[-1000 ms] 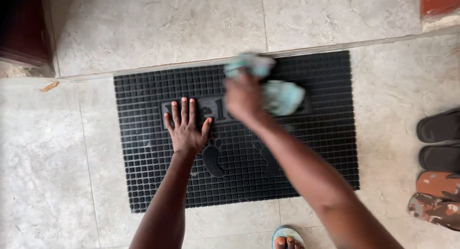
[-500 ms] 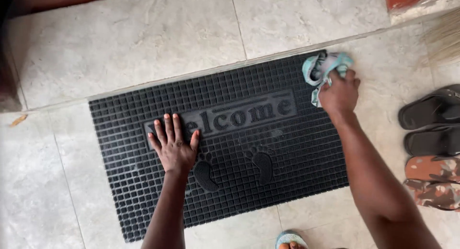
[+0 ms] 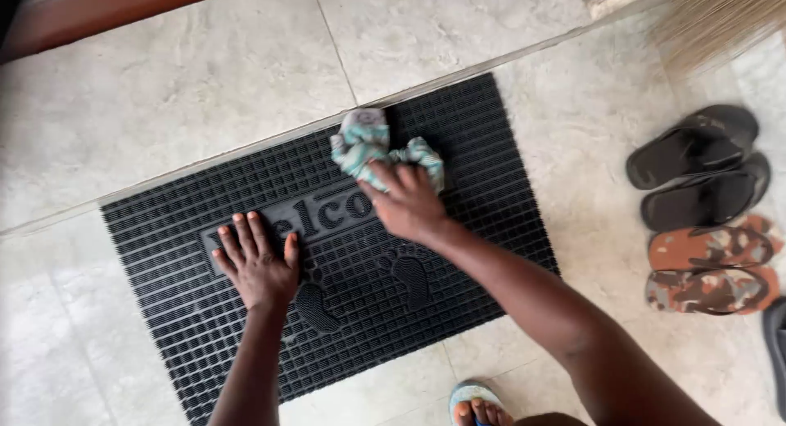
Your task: The person is cleaning a black rubber welcome mat by wiping it with a cloth and then shaking it out outdoors.
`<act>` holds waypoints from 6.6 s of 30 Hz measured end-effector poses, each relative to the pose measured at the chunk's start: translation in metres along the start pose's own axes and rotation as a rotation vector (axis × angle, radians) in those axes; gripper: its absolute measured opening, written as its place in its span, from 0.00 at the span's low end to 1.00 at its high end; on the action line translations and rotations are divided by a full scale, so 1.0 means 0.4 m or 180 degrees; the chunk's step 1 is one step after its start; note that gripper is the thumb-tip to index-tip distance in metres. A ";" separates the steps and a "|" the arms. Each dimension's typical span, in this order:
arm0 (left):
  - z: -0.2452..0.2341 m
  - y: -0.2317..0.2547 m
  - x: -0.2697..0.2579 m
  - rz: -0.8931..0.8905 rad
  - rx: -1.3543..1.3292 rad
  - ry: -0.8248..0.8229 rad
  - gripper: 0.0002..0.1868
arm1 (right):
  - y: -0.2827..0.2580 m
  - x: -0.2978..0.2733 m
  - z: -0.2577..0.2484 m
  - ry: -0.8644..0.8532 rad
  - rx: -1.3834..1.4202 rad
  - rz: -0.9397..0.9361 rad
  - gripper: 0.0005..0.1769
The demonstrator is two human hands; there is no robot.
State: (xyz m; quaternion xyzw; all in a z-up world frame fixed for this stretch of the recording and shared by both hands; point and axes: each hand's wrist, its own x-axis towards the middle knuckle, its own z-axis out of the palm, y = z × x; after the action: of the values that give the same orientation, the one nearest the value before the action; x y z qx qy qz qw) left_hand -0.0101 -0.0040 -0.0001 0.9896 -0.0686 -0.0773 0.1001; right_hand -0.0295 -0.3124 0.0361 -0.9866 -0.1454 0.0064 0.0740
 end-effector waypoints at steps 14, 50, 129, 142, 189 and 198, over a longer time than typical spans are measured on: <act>-0.022 0.009 0.035 -0.0041 0.0288 -0.0036 0.47 | 0.019 0.061 0.077 0.0798 0.0007 -0.0084 0.22; -0.025 0.011 0.026 0.0046 0.0006 0.0188 0.46 | 0.075 -0.262 -0.078 0.0225 0.0168 0.0485 0.26; -0.112 -0.289 -0.072 -0.0605 -0.0582 0.0738 0.37 | 0.003 0.253 0.011 0.0053 -0.0157 0.2635 0.49; -0.194 -0.279 -0.066 -0.0637 -0.0496 -0.0307 0.39 | -0.819 0.574 0.069 -0.0246 0.1324 -0.0011 0.37; -0.176 -0.370 0.093 -0.0888 -0.0971 0.0524 0.20 | -0.631 0.311 0.158 0.1158 0.0346 0.0686 0.31; -0.156 -0.435 0.320 -0.0496 -0.0102 -0.0966 0.14 | -0.932 0.007 0.185 0.0018 0.0946 -0.0449 0.29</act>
State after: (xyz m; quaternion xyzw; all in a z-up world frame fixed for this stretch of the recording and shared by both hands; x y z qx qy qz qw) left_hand 0.1464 0.1573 0.0060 0.9672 -0.0047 -0.2344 0.0981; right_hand -0.1360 0.0521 0.0180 -0.9521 -0.2115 0.0199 0.2197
